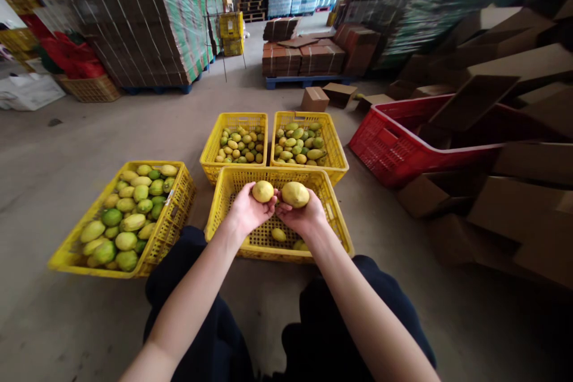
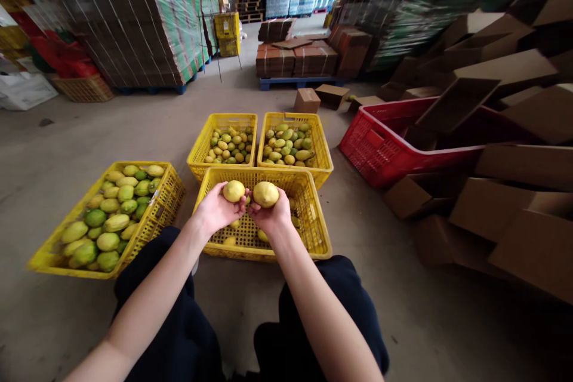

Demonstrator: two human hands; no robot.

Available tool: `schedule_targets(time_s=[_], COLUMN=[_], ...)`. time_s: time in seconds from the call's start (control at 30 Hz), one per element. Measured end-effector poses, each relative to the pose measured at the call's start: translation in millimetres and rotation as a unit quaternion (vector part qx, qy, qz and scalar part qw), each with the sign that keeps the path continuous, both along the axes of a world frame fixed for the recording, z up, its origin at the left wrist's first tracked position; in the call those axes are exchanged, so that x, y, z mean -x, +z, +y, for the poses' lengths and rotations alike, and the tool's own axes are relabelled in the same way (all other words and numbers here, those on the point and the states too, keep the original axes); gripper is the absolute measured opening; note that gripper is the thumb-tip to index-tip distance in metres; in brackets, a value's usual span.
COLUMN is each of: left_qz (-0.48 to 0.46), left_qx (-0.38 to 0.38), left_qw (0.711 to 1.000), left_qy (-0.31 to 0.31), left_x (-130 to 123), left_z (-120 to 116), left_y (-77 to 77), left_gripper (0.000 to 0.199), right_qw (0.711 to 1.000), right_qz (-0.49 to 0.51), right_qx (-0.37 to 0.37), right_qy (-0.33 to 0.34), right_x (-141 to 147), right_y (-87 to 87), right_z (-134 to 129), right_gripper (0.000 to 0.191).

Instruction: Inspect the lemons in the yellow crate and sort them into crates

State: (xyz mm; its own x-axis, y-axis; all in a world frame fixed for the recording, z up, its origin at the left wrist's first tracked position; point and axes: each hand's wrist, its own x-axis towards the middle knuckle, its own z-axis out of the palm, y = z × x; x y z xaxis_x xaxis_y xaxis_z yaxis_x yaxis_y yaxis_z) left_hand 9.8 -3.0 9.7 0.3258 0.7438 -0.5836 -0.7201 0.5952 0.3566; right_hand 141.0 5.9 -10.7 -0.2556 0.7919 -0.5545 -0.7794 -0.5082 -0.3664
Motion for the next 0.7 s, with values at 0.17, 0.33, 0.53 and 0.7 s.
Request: schedule_targets(time_s=[0.17, 0.33, 0.53, 0.7], left_qz=[0.001, 0.005, 0.018, 0.028], left_qx=[-0.004, -0.017, -0.055, -0.058], left_qw=[1.0, 1.0, 0.998, 0.998], left_qy=[-0.001, -0.007, -0.023, -0.023], left_x=[0.3, 0.3, 0.2, -0.2], left_z=[0.2, 1.0, 0.1, -0.5], left_y=[-2.9, -3.6, 2.3, 3.6], left_gripper=[0.032, 0.031, 0.02, 0.02], right_qw=[1.0, 1.0, 1.0, 1.0], right_qz=[0.002, 0.005, 0.009, 0.005], right_qx=[0.006, 0.006, -0.003, -0.002], right_qy=[-0.002, -0.002, -0.008, -0.004], right_x=[0.3, 0.7, 0.3, 0.7], right_y=[0.5, 2.3, 0.9, 0.5], right_z=[-0.3, -0.8, -0.2, 0.0], right_gripper=[0.026, 0.027, 0.024, 0.025])
